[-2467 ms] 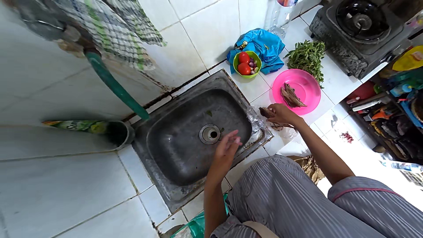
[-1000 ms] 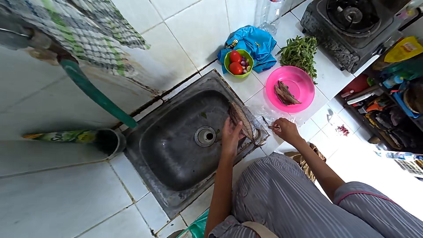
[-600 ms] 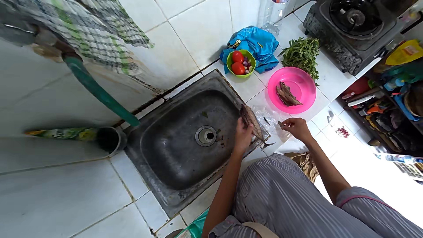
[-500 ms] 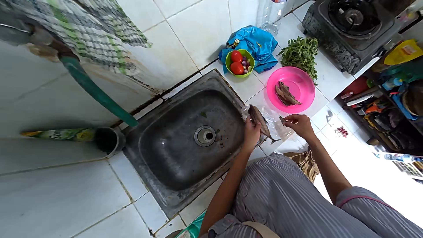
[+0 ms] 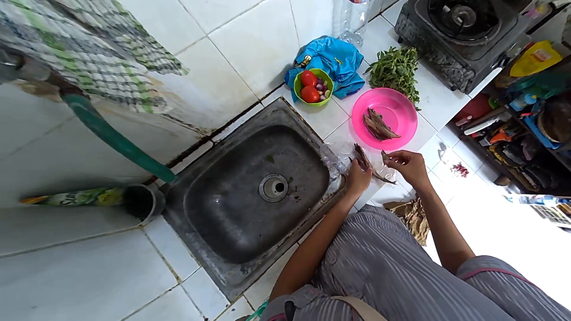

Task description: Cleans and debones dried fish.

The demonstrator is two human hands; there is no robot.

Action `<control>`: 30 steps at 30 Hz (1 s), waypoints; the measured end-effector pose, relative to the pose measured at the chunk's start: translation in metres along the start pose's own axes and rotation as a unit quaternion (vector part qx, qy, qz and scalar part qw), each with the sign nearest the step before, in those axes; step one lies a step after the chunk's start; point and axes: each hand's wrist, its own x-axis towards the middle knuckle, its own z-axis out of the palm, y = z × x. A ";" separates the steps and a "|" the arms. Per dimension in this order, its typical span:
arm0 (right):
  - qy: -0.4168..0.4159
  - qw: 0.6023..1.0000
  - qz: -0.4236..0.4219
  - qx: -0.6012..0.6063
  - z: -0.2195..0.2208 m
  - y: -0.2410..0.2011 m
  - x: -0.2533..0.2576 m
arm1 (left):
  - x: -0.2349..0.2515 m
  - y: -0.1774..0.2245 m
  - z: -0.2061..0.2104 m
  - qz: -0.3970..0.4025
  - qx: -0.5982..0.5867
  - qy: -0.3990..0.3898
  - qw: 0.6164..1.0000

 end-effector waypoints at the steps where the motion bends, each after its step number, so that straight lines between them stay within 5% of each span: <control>1: -0.003 1.000 0.001 0.009 0.000 -0.002 -0.001 | -0.005 0.004 -0.004 -0.008 0.015 -0.008 1.000; 7: -0.060 0.983 0.023 0.173 0.015 -0.032 -0.010 | -0.059 0.027 -0.050 0.045 0.106 0.006 0.993; 11: -0.078 0.964 -0.012 0.254 0.033 -0.070 -0.023 | -0.101 0.047 -0.075 0.138 -0.076 0.068 0.985; 19: -0.054 0.946 -0.224 0.226 0.051 -0.120 -0.042 | -0.141 0.055 -0.086 0.223 -0.266 0.159 0.924; 30: -0.077 0.921 -0.313 0.220 0.047 -0.133 -0.049 | -0.162 0.064 -0.087 0.258 -0.315 0.188 0.894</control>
